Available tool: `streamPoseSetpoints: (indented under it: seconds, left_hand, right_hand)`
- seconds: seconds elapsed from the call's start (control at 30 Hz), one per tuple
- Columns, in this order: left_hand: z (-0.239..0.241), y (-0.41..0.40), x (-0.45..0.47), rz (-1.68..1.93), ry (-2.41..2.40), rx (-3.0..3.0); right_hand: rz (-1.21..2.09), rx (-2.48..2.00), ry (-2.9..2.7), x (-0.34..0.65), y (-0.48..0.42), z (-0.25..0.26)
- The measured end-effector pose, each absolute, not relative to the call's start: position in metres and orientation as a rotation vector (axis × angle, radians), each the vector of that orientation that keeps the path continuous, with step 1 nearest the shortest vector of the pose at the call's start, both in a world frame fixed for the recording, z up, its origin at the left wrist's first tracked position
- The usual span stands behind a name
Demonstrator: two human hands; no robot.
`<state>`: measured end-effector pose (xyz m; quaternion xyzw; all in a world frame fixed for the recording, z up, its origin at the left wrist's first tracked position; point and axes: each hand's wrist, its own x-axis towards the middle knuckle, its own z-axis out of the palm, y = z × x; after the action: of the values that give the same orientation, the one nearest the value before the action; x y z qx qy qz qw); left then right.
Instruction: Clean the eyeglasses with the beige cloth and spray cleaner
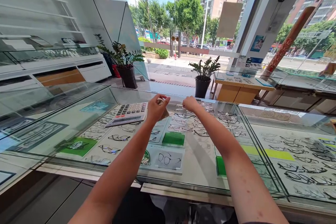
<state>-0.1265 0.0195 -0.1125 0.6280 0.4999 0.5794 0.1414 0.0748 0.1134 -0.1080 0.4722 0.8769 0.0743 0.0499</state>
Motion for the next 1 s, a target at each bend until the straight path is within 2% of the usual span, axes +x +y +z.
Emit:
streamPoseSetpoints:
  seconds: [0.17, 0.3, 0.47, 0.63, 0.83, 1.0]
  left_hand:
    - [-0.114, 0.022, -0.129, 1.651, 1.468, 1.797]
    - [-0.111, 0.026, -0.131, 1.596, 1.440, 1.744]
    - [-0.104, 0.014, -0.134, 1.238, 1.439, 1.663]
    - [-0.116, -0.019, -0.161, 0.842, 1.537, 1.513]
    - [-0.131, -0.049, -0.200, 0.719, 1.984, 1.538]
    - [-0.119, -0.118, -0.170, 0.732, 2.343, 1.921]
  right_hand:
    - [0.231, 1.499, 2.780, 0.109, 0.054, -0.077]
    - [0.151, 1.517, 2.989, 0.169, -0.038, -0.079]
    - [-0.072, 1.848, 3.101, 0.272, -0.157, -0.130]
    - [0.028, 2.455, 2.814, 0.379, -0.233, -0.201]
    - [0.237, 2.709, 2.648, 0.422, -0.255, -0.245]
    - [0.467, 2.686, 2.502, 0.412, -0.250, -0.250]
